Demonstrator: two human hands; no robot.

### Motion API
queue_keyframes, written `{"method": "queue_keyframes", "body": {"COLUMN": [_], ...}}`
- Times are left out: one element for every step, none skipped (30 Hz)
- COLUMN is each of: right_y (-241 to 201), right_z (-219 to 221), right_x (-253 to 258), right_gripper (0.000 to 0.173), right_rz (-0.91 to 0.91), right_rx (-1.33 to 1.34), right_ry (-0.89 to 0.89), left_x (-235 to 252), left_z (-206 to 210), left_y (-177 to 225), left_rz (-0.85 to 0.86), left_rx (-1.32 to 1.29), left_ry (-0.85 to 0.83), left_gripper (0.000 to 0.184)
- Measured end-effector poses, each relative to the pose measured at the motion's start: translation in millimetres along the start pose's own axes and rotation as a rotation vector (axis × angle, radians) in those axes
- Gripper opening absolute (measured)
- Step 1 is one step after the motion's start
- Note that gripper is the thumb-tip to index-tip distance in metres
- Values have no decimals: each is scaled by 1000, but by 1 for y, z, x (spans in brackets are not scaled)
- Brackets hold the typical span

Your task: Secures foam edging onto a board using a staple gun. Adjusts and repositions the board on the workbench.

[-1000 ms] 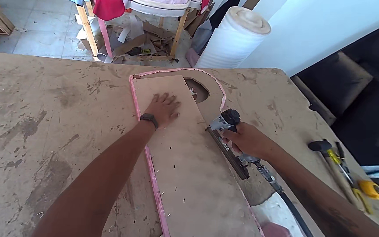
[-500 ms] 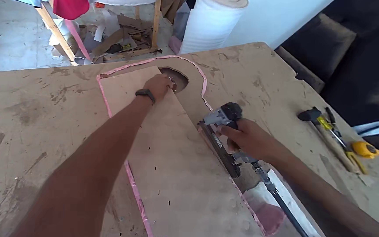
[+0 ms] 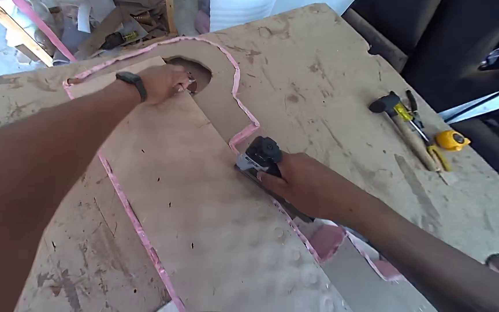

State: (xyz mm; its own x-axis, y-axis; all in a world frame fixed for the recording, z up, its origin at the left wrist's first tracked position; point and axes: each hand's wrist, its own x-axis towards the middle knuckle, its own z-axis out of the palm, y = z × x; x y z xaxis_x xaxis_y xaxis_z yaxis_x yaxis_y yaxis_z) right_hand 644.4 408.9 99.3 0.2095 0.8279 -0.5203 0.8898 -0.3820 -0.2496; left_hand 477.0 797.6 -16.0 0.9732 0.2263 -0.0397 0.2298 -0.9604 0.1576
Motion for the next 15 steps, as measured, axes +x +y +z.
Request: {"method": "queue_keyframes", "body": {"right_y": [-2, -2, 1, 4, 8, 12, 17, 22, 28, 33, 38, 43, 48, 53, 56], "right_z": [3, 4, 5, 6, 9, 15, 23, 31, 37, 42, 47, 54, 61, 68, 74], "right_x": [-3, -7, -13, -20, -27, -37, -50, -63, -75, -87, -99, -110, -122, -134, -145], "right_gripper": [25, 24, 23, 24, 24, 23, 22, 21, 20, 22, 24, 29, 33, 37, 40], "right_rz": [-15, -27, -29, -22, -15, -4, 11, 33, 54, 82, 101, 111, 121, 125, 132], "right_rx": [-34, -51, -46, -30, -12, -1, 7, 6, -4, -15, -26, -35, -42, -50, -60], "right_ry": [3, 16, 30, 36, 47, 51, 58, 67, 81, 86, 94, 109, 123, 135, 137], "left_x": [-3, -4, -1, 1, 0, -3, -7, -9, -8, -6, -3, -3, -5, -8, -10], "left_z": [1, 2, 0, -1, -3, -3, 2, 7, 9, 8, 6, 3, 0, -2, -2], "left_y": [1, 1, 0, 0, -1, -2, 0, 4, 9, 14, 18, 21, 22, 22, 22], "left_rz": [27, 60, 86, 97, 86, 64, 33, -8, -55, -99, -136, -164, -178, -186, -196], "left_rx": [13, 43, 79, 101, 114, 118, 106, 94, 83, 78, 72, 67, 57, 51, 47], "left_ry": [-13, -14, -1, 14, 28, 37, 43, 47, 53, 55, 47, 30, 7, -9, -17], "left_gripper": [15, 16, 16, 17, 17, 18, 20, 21, 22, 23, 24, 25, 25, 25, 25]}}
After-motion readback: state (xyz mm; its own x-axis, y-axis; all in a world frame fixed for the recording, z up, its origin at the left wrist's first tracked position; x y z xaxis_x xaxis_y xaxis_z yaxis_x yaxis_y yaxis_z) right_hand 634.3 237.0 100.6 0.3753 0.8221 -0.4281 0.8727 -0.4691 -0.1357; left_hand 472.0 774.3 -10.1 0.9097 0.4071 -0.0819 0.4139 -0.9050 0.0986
